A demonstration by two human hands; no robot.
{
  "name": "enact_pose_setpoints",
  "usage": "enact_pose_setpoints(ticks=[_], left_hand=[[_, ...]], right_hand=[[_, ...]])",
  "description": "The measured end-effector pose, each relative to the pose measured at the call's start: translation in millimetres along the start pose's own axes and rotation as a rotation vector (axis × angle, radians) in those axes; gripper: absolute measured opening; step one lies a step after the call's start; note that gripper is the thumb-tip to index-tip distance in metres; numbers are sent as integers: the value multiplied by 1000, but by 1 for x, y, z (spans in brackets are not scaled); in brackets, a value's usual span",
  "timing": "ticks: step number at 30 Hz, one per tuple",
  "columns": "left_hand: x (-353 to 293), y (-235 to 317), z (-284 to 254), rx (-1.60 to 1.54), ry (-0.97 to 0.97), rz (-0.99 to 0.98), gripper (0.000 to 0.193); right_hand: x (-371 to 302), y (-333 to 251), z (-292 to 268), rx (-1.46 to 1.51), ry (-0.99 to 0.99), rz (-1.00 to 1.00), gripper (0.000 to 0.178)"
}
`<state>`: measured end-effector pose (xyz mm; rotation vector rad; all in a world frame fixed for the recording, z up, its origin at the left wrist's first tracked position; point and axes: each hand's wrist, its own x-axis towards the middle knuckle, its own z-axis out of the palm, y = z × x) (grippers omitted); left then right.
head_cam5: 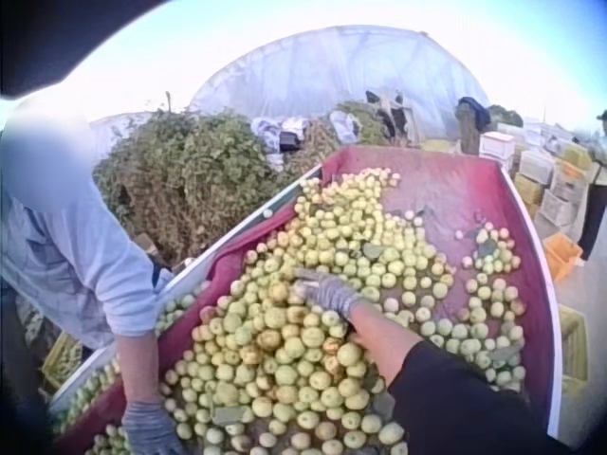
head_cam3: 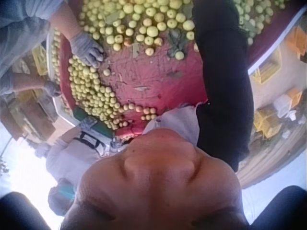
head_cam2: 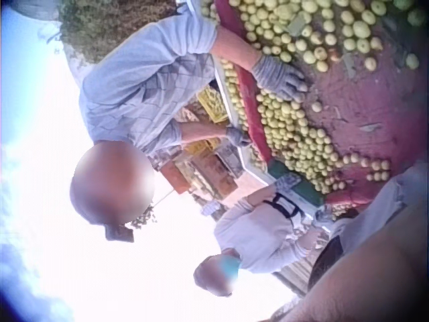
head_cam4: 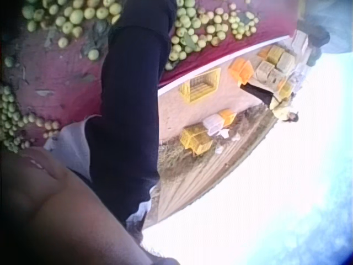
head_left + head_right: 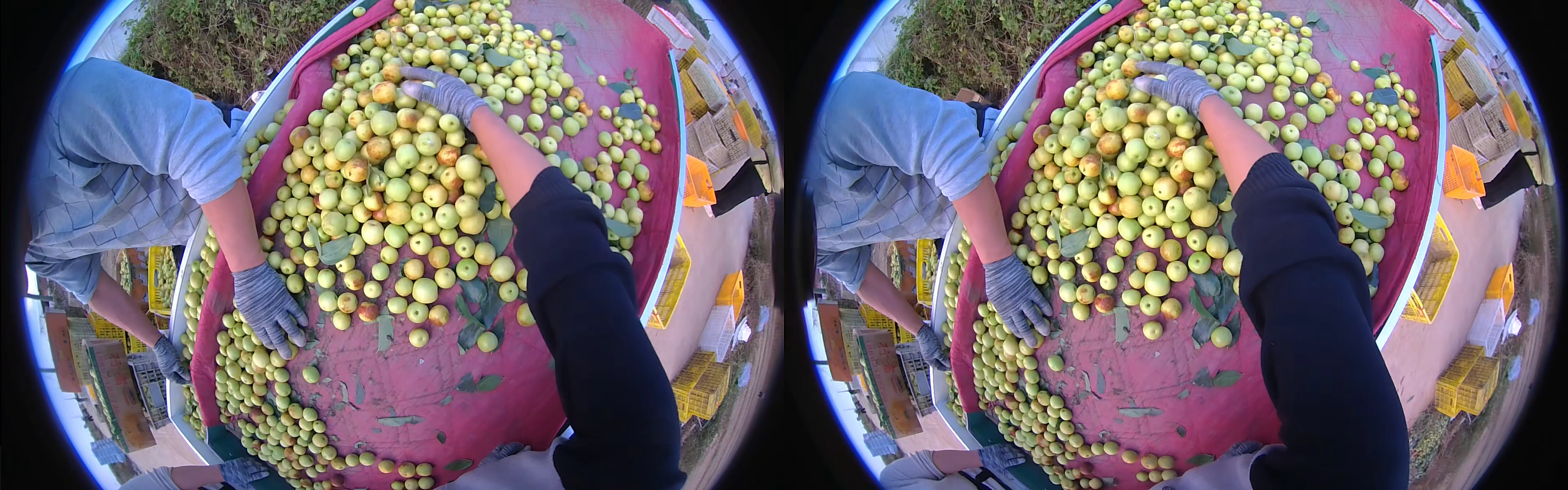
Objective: The person sorts small green-yellow fruits on a red conveyor belt, removing leaves and placing the fruit into white and yellow crates. They work alongside two others who also sort and transfer fruit into containers.
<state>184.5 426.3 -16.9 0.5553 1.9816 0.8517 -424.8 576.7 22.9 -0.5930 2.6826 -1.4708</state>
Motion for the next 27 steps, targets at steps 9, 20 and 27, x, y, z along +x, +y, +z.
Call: enact_pose_setpoints(ticks=[9, 20, 27], left_hand=[[-100, -45, -9, 224, 77, -9, 52], [-338, -139, -22, 1307, 189, 174, 47], [-382, -248, -11, 2104, -106, -43, 44]], right_hand=[[-45, -88, 127, -109, -393, -275, 66], [-272, -186, 193, -102, -595, -699, 66], [-205, -68, -20, -373, 374, -54, 50]])
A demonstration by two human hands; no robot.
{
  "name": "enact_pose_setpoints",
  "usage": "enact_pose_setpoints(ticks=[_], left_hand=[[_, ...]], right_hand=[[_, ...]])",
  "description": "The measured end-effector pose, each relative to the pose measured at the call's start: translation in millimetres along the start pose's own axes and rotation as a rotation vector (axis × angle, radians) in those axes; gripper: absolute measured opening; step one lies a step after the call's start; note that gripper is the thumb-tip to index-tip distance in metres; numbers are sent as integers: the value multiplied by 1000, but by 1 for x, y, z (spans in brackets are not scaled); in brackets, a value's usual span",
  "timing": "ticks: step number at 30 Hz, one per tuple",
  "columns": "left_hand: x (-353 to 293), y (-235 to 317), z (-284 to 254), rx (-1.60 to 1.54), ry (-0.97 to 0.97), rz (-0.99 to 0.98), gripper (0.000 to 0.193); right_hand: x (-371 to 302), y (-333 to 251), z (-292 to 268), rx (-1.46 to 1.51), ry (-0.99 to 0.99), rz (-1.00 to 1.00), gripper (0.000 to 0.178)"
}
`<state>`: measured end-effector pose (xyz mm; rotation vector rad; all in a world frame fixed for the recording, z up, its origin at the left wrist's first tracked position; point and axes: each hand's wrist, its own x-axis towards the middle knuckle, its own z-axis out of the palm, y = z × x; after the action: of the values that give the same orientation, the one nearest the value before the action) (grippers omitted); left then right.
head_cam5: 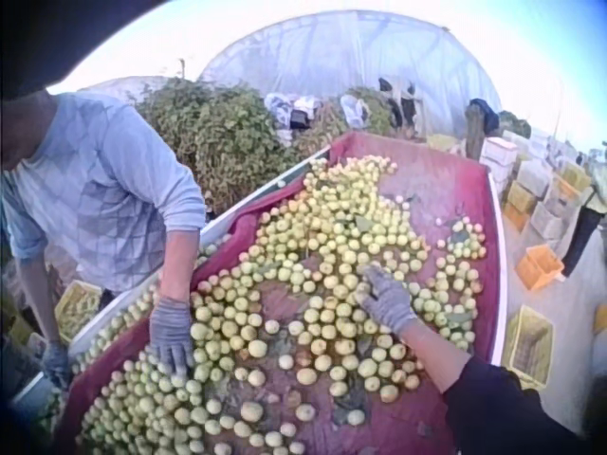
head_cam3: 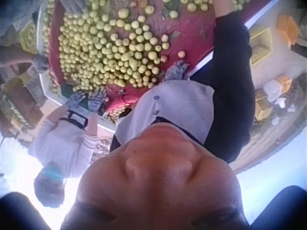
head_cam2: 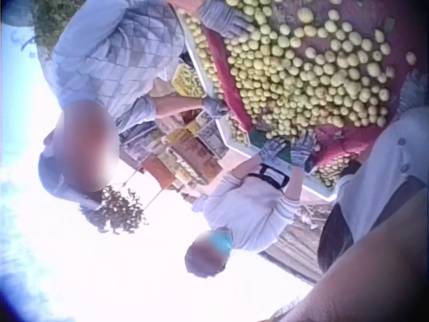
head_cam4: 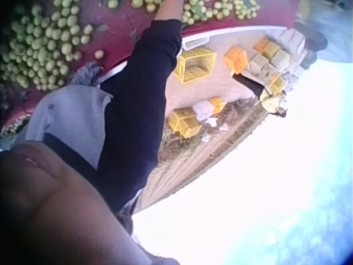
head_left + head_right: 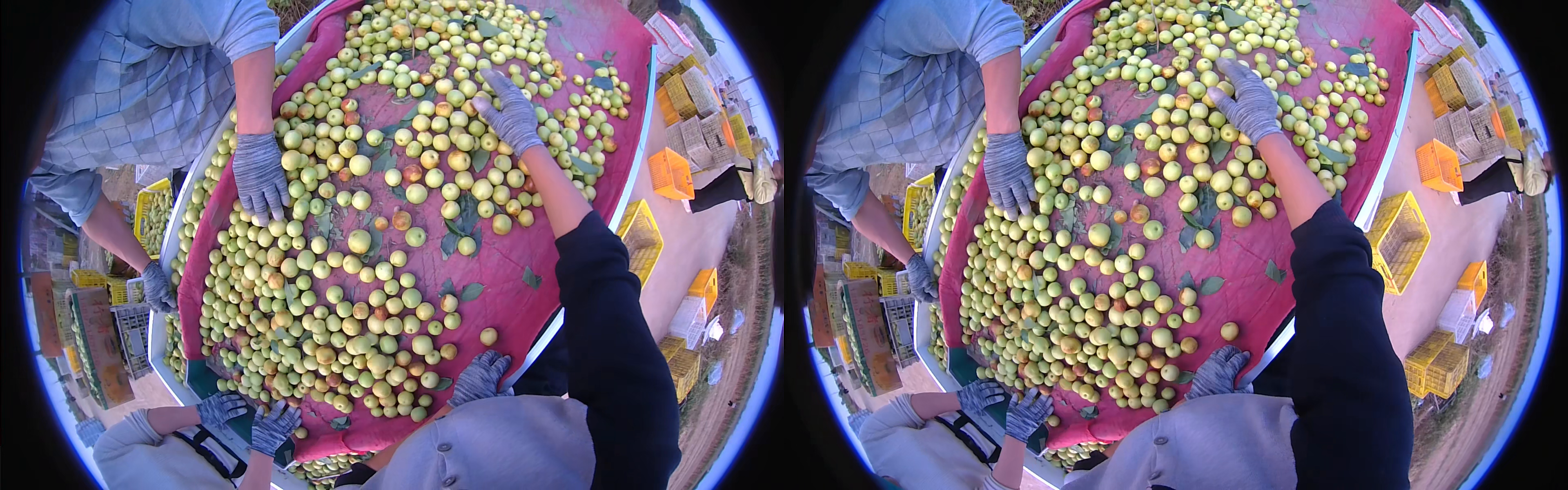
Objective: The person sorts small green-yellow fruits on a red conveyor belt, removing leaves and placing the fruit into white and yellow crates. They work alongside two others who also sort and transfer fruit into containers.
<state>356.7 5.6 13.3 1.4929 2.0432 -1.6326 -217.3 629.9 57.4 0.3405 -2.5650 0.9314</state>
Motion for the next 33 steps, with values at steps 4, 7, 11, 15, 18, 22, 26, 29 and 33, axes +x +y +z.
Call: enact_pose_setpoints(ticks=[4, 7, 11, 15, 18, 22, 26, 29, 33], left_hand=[[10, 13, 16, -420, -6, -266, 42], [29, -4, -5, -720, 330, -402, 49], [55, -29, -1, -893, 337, -326, 53], [33, -14, 45, -1369, 110, -638, 50], [16, -8, 72, -947, 102, -812, 41], [104, -51, 69, -1071, 174, -963, 37], [244, -95, -40, -1653, 378, -821, 36], [318, -107, -152, -2215, 443, -408, 38], [359, -111, -262, -2677, 458, -35, 43]], right_hand=[[-6, 32, 1, -165, -176, 95, 54], [-43, -10, 36, 83, -259, -93, 47], [-54, -67, 66, 328, -471, -465, 33], [67, -37, 82, -114, 22, -187, 26], [108, -11, 93, -399, -278, 150, 37], [100, -20, 105, -539, -434, -26, 31], [46, -74, 79, -369, -505, -143, 25], [-23, -124, 46, -23, -553, -120, 17], [-137, -169, -15, 37, -612, -143, 21]])
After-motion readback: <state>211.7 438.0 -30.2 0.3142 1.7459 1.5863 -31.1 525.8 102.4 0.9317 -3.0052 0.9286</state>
